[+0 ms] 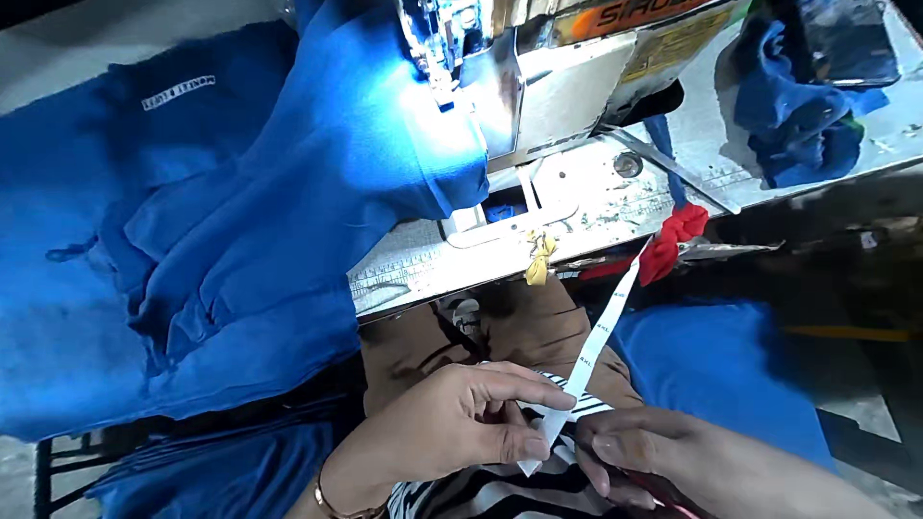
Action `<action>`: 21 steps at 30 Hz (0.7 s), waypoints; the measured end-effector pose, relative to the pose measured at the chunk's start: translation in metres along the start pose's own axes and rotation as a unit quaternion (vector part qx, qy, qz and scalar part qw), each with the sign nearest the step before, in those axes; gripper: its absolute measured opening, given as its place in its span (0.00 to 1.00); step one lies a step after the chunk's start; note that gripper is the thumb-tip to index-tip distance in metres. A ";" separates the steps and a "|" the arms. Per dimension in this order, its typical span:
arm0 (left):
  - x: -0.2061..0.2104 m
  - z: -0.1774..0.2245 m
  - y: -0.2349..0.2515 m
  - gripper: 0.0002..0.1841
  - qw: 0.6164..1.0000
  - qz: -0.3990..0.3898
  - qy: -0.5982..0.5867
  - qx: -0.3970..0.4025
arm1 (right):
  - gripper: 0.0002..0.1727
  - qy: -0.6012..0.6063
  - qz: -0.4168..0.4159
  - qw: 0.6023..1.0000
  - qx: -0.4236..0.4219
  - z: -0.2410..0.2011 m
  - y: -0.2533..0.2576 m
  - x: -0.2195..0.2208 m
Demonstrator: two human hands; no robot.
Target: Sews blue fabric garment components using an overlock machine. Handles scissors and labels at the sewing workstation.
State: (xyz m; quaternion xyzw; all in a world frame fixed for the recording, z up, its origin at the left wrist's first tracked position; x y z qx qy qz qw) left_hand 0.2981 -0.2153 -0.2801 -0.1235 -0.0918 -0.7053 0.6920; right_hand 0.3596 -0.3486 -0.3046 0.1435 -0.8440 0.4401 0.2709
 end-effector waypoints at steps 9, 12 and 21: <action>0.001 -0.001 0.001 0.18 0.999 0.023 0.027 -0.001 | 0.21 0.035 -0.012 0.999 0.000 0.001 0.006 0.003; 0.004 0.002 0.004 0.19 0.999 0.019 0.026 0.005 | 0.20 0.037 -0.007 0.999 0.007 0.002 0.007 0.002; 0.009 -0.002 0.008 0.19 1.000 0.003 0.024 -0.002 | 0.20 0.060 -0.020 0.998 -0.007 -0.003 0.008 0.004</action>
Point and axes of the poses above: each hand's wrist, its own y-axis towards the middle knuckle, its own x-axis out of the palm, z = x × y, the point moved 9 cm from there along y, towards the middle knuckle, and after that the axes turned 13 degrees about x, right-handed, at the moved point
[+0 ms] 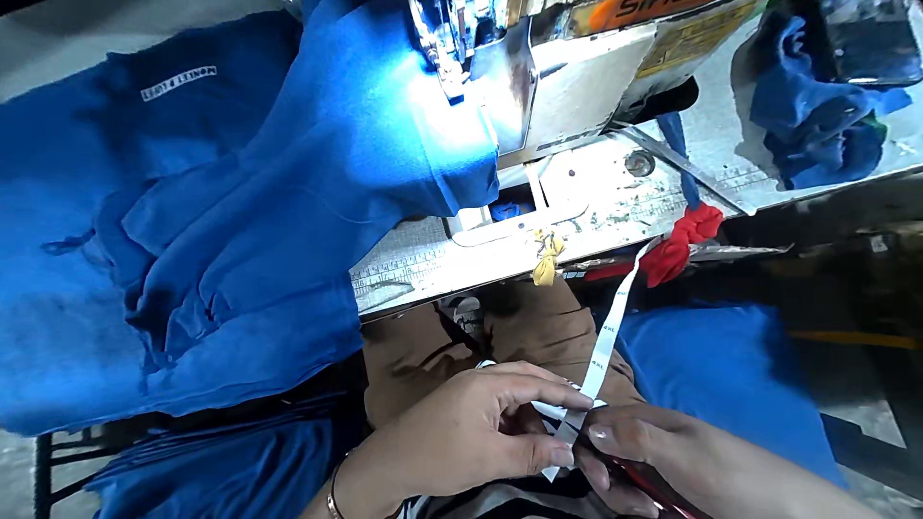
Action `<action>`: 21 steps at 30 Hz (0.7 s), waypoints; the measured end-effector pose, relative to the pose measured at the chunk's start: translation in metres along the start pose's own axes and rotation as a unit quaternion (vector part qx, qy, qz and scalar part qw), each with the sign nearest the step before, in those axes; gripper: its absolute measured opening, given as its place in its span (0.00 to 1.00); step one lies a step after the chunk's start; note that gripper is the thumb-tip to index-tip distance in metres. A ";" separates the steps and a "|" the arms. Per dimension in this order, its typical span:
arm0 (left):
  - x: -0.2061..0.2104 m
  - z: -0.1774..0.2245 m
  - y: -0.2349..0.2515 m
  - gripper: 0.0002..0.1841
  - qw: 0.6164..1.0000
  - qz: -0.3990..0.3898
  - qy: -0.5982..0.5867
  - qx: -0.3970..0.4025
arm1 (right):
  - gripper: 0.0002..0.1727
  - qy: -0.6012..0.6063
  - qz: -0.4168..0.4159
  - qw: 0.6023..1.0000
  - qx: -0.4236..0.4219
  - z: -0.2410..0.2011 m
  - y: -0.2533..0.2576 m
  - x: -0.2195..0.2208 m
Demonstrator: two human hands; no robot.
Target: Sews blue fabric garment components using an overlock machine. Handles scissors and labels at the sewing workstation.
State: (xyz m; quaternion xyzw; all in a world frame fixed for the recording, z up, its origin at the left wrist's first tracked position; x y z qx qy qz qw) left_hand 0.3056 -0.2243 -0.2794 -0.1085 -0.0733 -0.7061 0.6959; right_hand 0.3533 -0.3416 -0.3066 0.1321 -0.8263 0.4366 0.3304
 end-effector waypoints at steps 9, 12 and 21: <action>-0.001 -0.002 0.002 0.19 1.000 -0.009 0.020 -0.021 | 0.20 0.003 0.007 1.000 -0.010 -0.002 0.001 -0.002; -0.002 -0.002 0.001 0.18 1.000 -0.007 0.021 -0.022 | 0.21 0.006 0.002 1.000 -0.012 -0.002 0.001 -0.001; -0.003 -0.003 0.000 0.18 0.999 0.001 0.014 -0.032 | 0.21 0.015 -0.007 1.000 -0.016 -0.002 0.003 0.001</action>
Point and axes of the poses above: each hand's wrist, its own y-axis towards the middle knuckle, its own x-axis out of the palm, z = x × y, the point moved 9 cm from there along y, towards the middle knuckle, and after that the axes turned 13 degrees about x, right-handed, at the moved point
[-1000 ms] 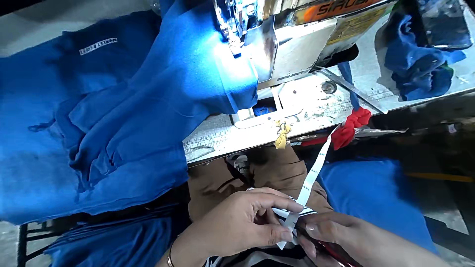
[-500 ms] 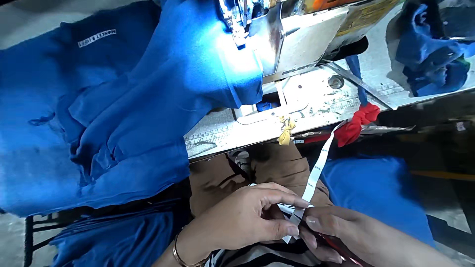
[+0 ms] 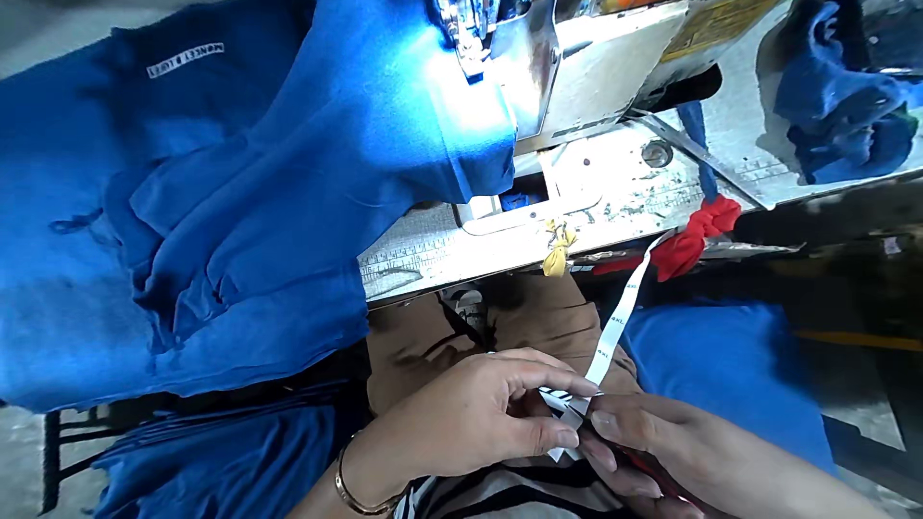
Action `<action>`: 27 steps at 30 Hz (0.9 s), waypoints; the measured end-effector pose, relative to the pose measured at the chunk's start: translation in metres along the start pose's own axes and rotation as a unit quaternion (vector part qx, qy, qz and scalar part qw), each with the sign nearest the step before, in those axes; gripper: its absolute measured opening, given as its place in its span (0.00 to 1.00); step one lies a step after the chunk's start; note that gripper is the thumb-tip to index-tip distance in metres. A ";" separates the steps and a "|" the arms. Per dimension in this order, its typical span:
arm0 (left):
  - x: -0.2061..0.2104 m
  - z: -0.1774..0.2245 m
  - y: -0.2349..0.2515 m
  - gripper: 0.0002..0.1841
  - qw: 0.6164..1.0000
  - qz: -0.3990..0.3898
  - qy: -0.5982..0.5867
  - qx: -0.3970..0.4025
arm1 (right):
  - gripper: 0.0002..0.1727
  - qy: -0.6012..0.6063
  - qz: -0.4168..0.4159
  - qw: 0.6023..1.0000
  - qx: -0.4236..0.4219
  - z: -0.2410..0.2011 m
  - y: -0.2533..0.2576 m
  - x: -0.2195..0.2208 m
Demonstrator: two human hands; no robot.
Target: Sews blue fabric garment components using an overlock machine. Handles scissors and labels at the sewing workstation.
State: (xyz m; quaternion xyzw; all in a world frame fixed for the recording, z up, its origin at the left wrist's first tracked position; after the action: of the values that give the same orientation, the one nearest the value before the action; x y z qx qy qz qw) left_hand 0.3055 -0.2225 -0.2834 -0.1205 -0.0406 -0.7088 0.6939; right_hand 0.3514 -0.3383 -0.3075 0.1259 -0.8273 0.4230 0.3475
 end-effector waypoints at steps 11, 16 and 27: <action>0.004 -0.001 0.001 0.20 1.000 -0.005 0.012 0.009 | 0.20 0.005 -0.002 1.000 -0.010 0.001 0.000 0.001; -0.035 -0.029 -0.016 0.33 0.932 0.110 0.323 -0.123 | 0.19 -0.263 0.245 0.917 -0.176 -0.051 -0.040 -0.032; -0.051 0.018 -0.040 0.06 0.941 0.242 0.224 0.070 | 0.13 -0.612 0.561 0.487 -0.270 -0.183 -0.085 -0.086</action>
State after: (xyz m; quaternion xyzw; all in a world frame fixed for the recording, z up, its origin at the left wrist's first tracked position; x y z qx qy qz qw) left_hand 0.2686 -0.1676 -0.2728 0.0841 0.0969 -0.5236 0.8423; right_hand 0.5425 -0.2533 -0.2411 -0.2378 -0.8006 0.1011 -0.5406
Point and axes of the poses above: each hand's wrist, its own y-axis towards the middle knuckle, its own x-axis out of the palm, z = x × y, the point moved 9 cm from there along y, towards the middle knuckle, and after that the axes turned 13 degrees about x, right-handed, at the moved point
